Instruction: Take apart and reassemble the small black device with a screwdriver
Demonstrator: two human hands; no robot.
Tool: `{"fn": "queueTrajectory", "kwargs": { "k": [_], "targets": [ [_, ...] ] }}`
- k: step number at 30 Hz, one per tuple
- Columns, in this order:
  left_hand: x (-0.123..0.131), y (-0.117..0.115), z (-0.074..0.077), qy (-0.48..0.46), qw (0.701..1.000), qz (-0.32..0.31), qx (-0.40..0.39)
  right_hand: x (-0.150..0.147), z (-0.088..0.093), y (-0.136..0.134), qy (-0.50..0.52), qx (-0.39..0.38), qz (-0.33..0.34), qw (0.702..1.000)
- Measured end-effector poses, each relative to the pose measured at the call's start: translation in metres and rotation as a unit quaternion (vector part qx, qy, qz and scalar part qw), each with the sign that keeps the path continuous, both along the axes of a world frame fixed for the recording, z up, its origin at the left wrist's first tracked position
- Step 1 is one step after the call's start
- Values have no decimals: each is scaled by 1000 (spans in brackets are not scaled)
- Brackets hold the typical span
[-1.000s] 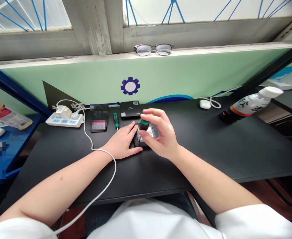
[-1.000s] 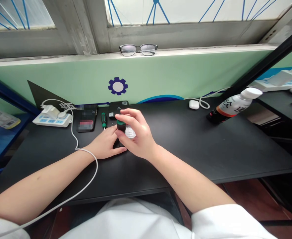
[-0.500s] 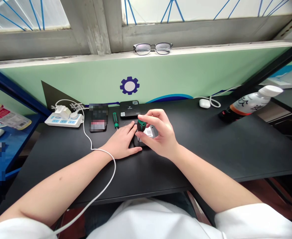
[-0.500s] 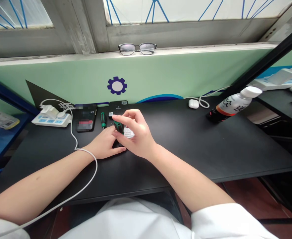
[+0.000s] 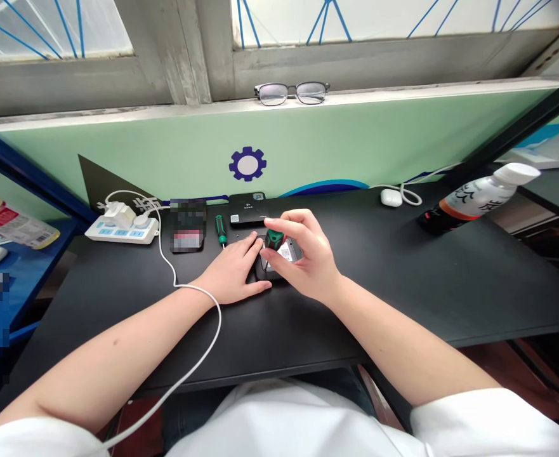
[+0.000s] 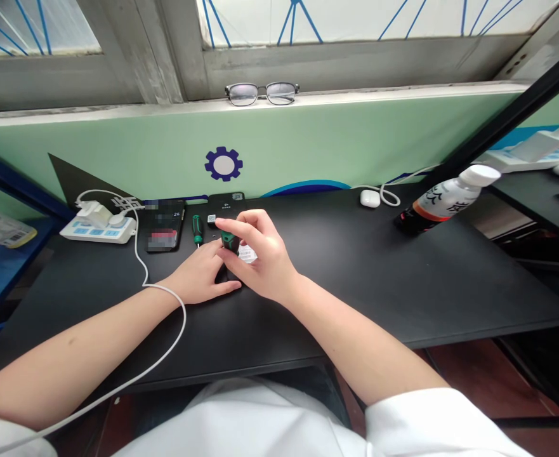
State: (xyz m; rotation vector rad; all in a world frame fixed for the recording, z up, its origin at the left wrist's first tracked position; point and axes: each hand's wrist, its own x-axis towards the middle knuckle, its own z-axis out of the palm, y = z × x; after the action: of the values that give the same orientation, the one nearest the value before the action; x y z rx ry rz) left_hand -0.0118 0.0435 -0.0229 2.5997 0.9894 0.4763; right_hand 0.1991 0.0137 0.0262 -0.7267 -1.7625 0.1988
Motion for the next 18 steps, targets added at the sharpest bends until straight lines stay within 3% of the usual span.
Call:
{"fn": "queueTrajectory", "kwargs": {
  "k": [8,18],
  "targets": [
    [-1,1,3,6,1000,-13,-14,1,-1,-1,35,-34,33,998],
    [-3,2,-6,-18,1000,-8,-6,2,3,-3,55,-54,20,997]
  ]
}}
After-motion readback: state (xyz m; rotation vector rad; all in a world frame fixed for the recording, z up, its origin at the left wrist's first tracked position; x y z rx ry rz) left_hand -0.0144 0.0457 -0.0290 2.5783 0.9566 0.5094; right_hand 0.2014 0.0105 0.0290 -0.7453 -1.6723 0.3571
